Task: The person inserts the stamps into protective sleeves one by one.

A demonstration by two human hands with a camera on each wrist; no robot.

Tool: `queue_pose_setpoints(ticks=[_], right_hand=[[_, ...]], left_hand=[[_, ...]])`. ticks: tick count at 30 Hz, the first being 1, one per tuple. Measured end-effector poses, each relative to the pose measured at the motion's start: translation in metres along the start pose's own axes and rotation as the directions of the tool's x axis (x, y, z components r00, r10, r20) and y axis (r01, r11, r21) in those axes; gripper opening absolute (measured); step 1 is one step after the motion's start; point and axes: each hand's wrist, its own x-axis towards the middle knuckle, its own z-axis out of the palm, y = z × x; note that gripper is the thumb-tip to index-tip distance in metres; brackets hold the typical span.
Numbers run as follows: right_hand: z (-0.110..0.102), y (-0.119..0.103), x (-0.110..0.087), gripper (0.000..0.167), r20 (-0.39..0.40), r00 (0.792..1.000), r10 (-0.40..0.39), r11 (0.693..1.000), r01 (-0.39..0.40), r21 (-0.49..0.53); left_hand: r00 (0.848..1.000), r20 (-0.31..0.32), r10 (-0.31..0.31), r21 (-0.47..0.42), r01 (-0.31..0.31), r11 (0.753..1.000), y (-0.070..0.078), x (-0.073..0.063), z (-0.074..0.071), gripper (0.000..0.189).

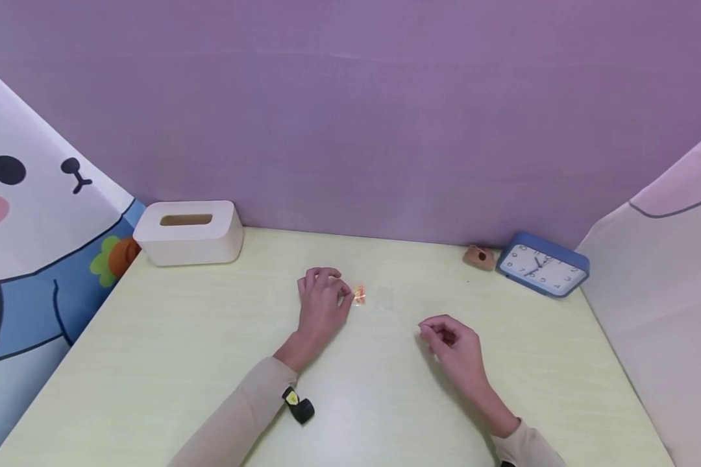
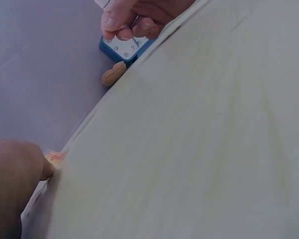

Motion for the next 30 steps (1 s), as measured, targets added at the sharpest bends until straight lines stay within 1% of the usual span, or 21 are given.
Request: queue_pose_setpoints(ticks=[4, 9, 11, 14, 21, 24, 30], right_hand=[[-0.003, 0.002, 0.001, 0.005, -0.006, 1.000, 0.001, 1.000, -0.001, 0.000], [-0.005, 0.004, 0.003, 0.006, -0.010, 1.000, 0.002, 1.000, -0.002, -0.005], [-0.005, 0.003, 0.003, 0.006, -0.009, 1.000, 0.006, 1.000, -0.006, -0.002], [-0.006, 0.002, 0.002, 0.005, -0.011, 1.000, 0.016, 1.000, -0.016, 0.005], [-0.009, 0.002, 0.003, 0.004, -0.022, 0.999, 0.036, 0.999, -0.037, -0.024], [-0.011, 0.004, 0.003, 0.004, -0.028, 0.999, 0.039, 0.998, -0.041, -0.039], [-0.021, 0.006, 0.004, 0.004, -0.040, 0.999, 0.009, 0.997, -0.012, -0.078]], left_hand=[[1.000, 0.008, -0.008, 0.005, 0.008, 1.000, -0.001, 0.001, -0.001, 0.009], [0.999, 0.024, -0.024, 0.016, 0.023, 1.000, -0.002, 0.001, -0.001, 0.019], [1.000, 0.025, -0.016, 0.021, 0.015, 1.000, -0.003, 0.001, -0.001, 0.017], [1.000, 0.021, 0.002, 0.020, -0.003, 1.000, -0.003, 0.001, -0.001, 0.007], [1.000, -0.004, 0.021, 0.017, -0.021, 1.000, -0.003, 0.000, 0.000, 0.009], [1.000, -0.016, 0.024, -0.010, -0.024, 1.000, -0.002, 0.000, 0.000, 0.009], [0.999, -0.045, 0.029, -0.088, -0.033, 0.996, -0.001, 0.000, -0.001, 0.013]])
